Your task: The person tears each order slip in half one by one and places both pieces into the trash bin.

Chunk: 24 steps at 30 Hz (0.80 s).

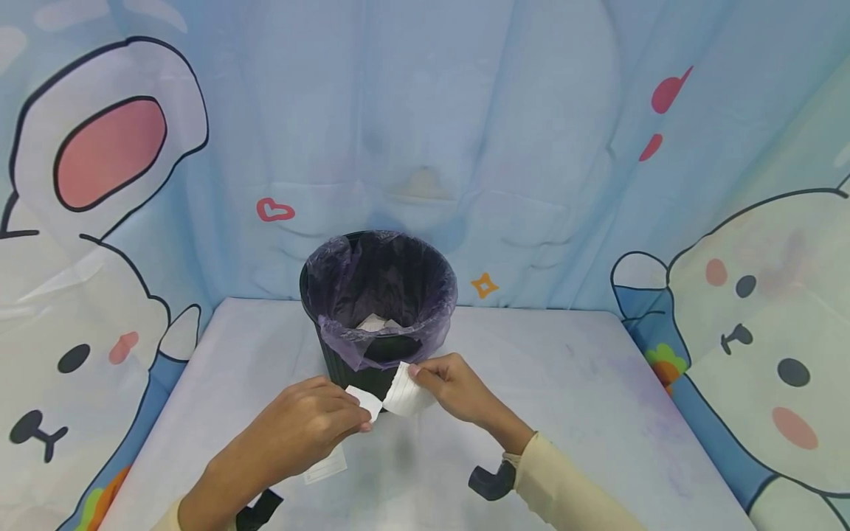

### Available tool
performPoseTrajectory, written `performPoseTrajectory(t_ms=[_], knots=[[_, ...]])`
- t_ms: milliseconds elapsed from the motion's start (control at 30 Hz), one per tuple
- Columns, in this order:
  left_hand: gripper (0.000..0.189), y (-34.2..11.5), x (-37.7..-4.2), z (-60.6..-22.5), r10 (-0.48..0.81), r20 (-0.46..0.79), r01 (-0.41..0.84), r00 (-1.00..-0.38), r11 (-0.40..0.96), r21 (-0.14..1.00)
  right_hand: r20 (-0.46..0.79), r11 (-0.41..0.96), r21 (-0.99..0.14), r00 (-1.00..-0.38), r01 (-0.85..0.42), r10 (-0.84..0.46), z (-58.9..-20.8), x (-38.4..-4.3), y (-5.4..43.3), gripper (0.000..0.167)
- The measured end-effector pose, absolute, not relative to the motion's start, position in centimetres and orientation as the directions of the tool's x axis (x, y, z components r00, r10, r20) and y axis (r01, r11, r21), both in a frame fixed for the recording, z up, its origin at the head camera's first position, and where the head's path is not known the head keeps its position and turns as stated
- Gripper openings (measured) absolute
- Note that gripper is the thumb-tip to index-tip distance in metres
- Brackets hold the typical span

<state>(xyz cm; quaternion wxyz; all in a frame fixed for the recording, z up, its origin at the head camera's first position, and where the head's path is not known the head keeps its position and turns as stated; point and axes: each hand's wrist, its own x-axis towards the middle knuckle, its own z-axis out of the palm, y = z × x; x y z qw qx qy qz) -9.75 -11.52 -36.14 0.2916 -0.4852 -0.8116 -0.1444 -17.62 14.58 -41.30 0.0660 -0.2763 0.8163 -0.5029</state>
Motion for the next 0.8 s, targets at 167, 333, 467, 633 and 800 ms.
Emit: performPoseTrajectory(t_ms=[167, 333, 467, 633, 800], knots=[[0.017, -11.5, -9.8, -36.1, 0.704, 0.611, 0.871, -0.361, 0.489, -0.049, 0.173, 0.349, -0.855, -0.847, -0.383, -0.503, -41.3, -17.7, 14.8, 0.03], [0.017, -11.4, -9.8, -36.1, 0.706, 0.608, 0.871, -0.363, 0.489, -0.047, 0.175, 0.344, -0.86, -0.85, -0.378, -0.497, -41.3, -17.8, 14.9, 0.032], [0.018, -11.4, -9.7, -36.0, 0.704, 0.609, 0.873, -0.364, 0.486, -0.041, 0.163, 0.346, -0.866, -0.858, -0.361, -0.486, -41.4, -17.9, 15.1, 0.031], [0.019, -11.3, -9.8, -36.0, 0.702, 0.606, 0.873, -0.373, 0.487, -0.026, 0.144, 0.358, -0.87, -0.868, -0.34, -0.475, -41.4, -18.0, 15.5, 0.032], [0.019, -11.3, -9.9, -36.1, 0.7, 0.608, 0.875, -0.374, 0.484, -0.019, 0.144, 0.351, -0.872, -0.865, -0.341, -0.481, -41.6, -18.0, 16.0, 0.031]])
